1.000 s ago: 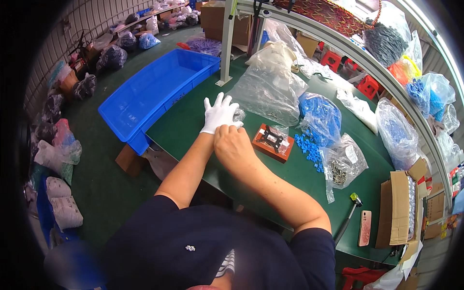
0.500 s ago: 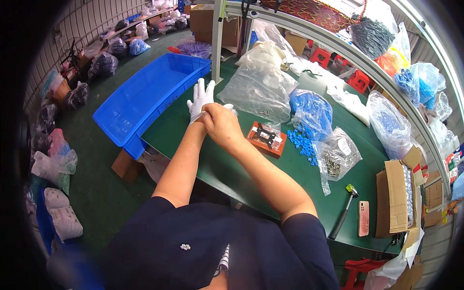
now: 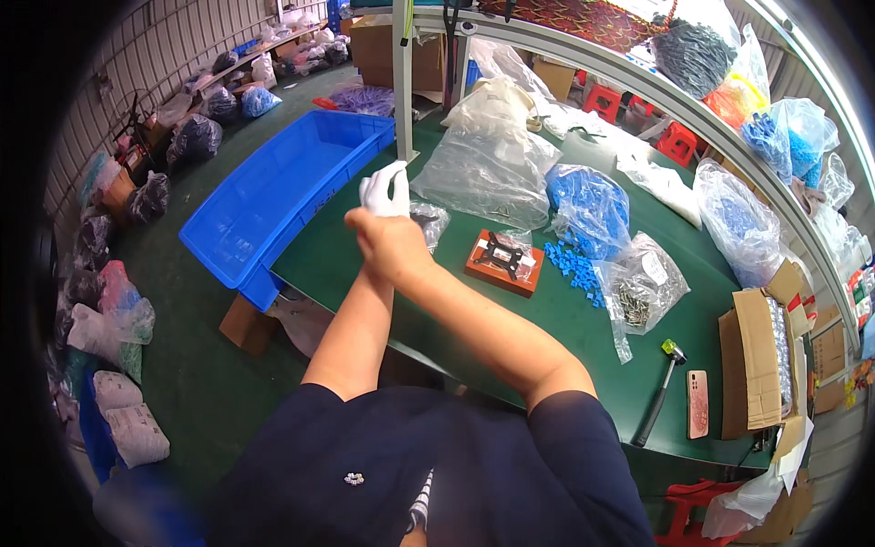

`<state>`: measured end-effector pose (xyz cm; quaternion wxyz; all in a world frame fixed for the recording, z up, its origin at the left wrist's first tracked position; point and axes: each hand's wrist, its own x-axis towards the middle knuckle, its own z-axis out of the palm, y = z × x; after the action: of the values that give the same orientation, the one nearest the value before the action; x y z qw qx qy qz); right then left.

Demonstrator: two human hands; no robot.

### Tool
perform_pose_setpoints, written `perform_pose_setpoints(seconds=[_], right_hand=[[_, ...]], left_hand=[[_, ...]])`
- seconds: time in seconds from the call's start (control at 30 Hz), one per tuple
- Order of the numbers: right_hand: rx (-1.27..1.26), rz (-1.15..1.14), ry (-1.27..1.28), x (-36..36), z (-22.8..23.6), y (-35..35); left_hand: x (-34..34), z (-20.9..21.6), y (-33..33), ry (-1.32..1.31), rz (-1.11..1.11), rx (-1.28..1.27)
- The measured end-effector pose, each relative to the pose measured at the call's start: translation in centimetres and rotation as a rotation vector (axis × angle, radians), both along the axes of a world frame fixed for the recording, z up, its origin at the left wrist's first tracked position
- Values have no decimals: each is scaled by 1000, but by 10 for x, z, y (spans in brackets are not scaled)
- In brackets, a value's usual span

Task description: The person assembles small plastic components by putting on a glove and using a hammer to secure a part.

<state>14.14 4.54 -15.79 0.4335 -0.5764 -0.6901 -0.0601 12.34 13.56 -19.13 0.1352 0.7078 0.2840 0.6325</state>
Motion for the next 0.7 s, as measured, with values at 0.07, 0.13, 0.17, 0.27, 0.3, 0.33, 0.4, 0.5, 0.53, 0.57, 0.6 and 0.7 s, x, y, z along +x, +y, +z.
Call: perform_pose_setpoints(seconds=[0.07,0.13,0.17,0.27,0.3,0.33,0.4,0.5,0.53,0.57,0.6,0.7], right_hand=[[48,93,-108,-6,-2,-7],[140,185,-310,-10,-5,-15],[183,200,-401,-17,-4,-21],[157,269,-372,-21,5,-39],[161,332,-321,-19,7,-46],[156,331,-312,-17,7,-52],[235,281,81,-5,1,-67],[97,215,785,28,-12,-55],[6,223,1146,33,-13,-52],[-82,239,1510,29,-12,-46],[-78,532,1781,23,-17,-38],[-147,494,2154,-3,-26,-52]], left_hand=[[-5,5,-13,-320,-408,-304],[-10,20,-29,-396,-533,-508],[-8,24,-28,-499,-614,-524],[-4,24,-29,-502,-646,-542],[-4,22,-22,-518,-743,-714],[-7,18,-17,-532,-837,-891],[-26,15,-7,-870,-1081,-963],[-43,22,-18,-1036,-1249,-938],[-42,20,-29,-1037,-1566,-888],[-41,19,-43,-1028,-1570,-916],[-35,20,-60,-1060,-1695,-1024],[-33,14,-81,-1110,-1770,-1131]])
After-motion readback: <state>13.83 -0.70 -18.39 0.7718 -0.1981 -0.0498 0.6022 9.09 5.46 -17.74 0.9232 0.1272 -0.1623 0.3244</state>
